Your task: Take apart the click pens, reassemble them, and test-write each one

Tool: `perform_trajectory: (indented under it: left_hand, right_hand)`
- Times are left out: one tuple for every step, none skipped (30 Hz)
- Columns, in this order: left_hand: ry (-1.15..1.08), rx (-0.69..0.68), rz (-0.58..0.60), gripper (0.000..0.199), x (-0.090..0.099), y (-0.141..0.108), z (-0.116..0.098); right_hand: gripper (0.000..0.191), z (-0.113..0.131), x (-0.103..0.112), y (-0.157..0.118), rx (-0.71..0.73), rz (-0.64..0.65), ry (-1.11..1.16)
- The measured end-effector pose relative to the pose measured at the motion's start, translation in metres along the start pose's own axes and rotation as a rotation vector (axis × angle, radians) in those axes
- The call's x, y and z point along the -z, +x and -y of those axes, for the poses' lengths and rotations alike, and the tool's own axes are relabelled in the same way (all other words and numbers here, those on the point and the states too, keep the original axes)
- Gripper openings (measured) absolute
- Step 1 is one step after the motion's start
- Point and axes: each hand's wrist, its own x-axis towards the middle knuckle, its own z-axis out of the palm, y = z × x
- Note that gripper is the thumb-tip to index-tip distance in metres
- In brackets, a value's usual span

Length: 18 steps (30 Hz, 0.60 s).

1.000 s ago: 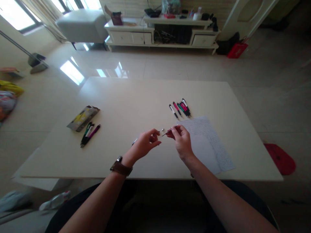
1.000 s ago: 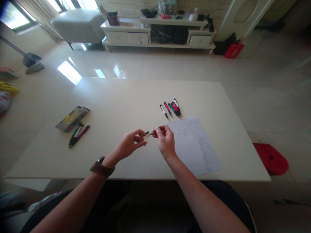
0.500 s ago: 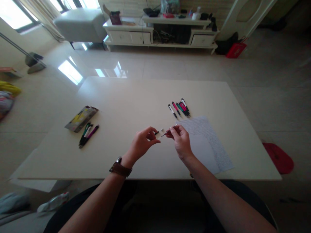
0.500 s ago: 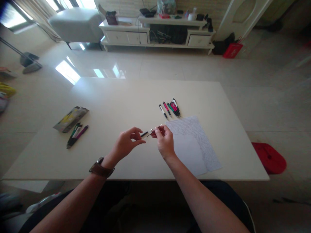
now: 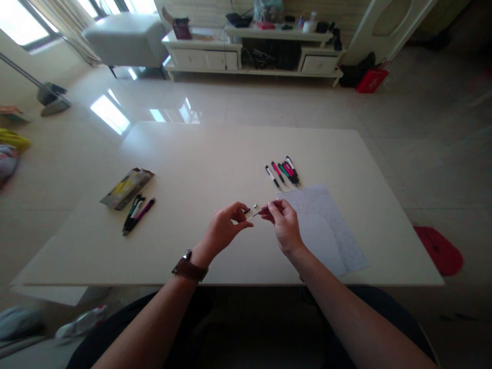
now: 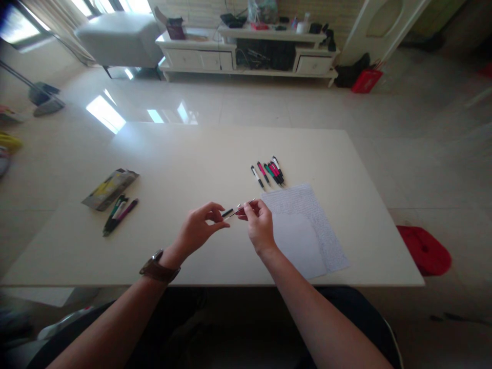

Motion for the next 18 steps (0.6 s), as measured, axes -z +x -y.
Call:
perform_trajectory:
  left_hand:
    - [0.009, -0.003, -0.009, 0.034, 0.0001, -0.0002, -0.0006]
    - [0.014, -0.005, -0.015, 0.034, 0.0002, -0.0003, -0.0012]
    - [0.016, -0.006, -0.02, 0.034, 0.0003, -0.0004, -0.0018]
    - [0.014, -0.007, -0.024, 0.034, 0.0004, -0.0004, -0.0024]
    - [0.01, -0.007, -0.026, 0.034, 0.0004, -0.0003, -0.0029]
    - [0.006, -0.007, -0.028, 0.034, 0.0005, -0.0002, -0.0034]
    - [0.005, -0.006, -0.029, 0.034, 0.0005, -0.0001, -0.0038]
    - [0.005, -0.005, -0.03, 0.034, 0.0006, 0.0, -0.0041]
    - [0.006, -0.004, -0.032, 0.034, 0.0007, 0.0001, -0.0043]
    - [0.006, -0.003, -0.035, 0.034, 0.0008, 0.0002, -0.0044]
    - [0.006, -0.002, -0.036, 0.034, 0.0008, 0.0002, -0.0044]
    - [0.007, -0.004, -0.036, 0.033, 0.0009, 0.0001, -0.0043]
    - [0.011, -0.008, -0.033, 0.033, 0.0009, 0.0, -0.0042]
    - [0.016, -0.013, -0.031, 0.032, 0.0008, -0.0002, -0.0041]
    - [0.023, -0.019, -0.029, 0.031, 0.0005, -0.0005, -0.0041]
    - [0.03, -0.024, -0.028, 0.03, 0.0001, -0.0007, -0.0042]
    - [0.036, -0.029, -0.029, 0.03, -0.0005, -0.001, -0.0043]
    - [0.039, -0.033, -0.029, 0.03, -0.0012, -0.0012, -0.0044]
  right_hand:
    - [0.023, -0.0002, 0.0001, 0.0002, -0.013, -0.003, 0.015]
    - [0.023, -0.0004, 0.0003, 0.0003, -0.027, -0.008, 0.031]
    - [0.023, -0.0006, 0.0004, 0.0005, -0.043, -0.015, 0.048]
    - [0.023, -0.0008, 0.0005, 0.0005, -0.061, -0.022, 0.066]
    - [0.023, -0.0008, 0.0007, 0.0005, -0.079, -0.028, 0.082]
    - [0.023, -0.0008, 0.0008, 0.0004, -0.096, -0.032, 0.095]
    - [0.023, -0.0007, 0.0008, 0.0002, -0.111, -0.034, 0.105]
    - [0.023, -0.0006, 0.0009, 0.0, -0.124, -0.034, 0.112]
    - [0.023, -0.0004, 0.0008, -0.0003, -0.133, -0.031, 0.115]
    - [0.023, -0.0001, 0.0007, -0.0006, -0.138, -0.027, 0.115]
    - [0.023, 0.0001, 0.0005, -0.0009, -0.138, -0.023, 0.114]
    - [0.022, 0.0003, 0.0003, -0.0013, -0.136, -0.018, 0.113]
    - [0.022, 0.0004, 0.0, -0.0015, -0.136, -0.015, 0.114]
    - [0.022, 0.0004, -0.0004, -0.0018, -0.142, -0.013, 0.12]
    - [0.022, 0.0003, -0.0008, -0.002, -0.156, -0.016, 0.133]
    - [0.022, 0.0, -0.0011, -0.0022, -0.179, -0.024, 0.155]
    - [0.021, -0.0003, -0.0015, -0.0023, -0.211, -0.036, 0.182]
    - [0.02, -0.0008, -0.0018, -0.0025, -0.247, -0.053, 0.215]
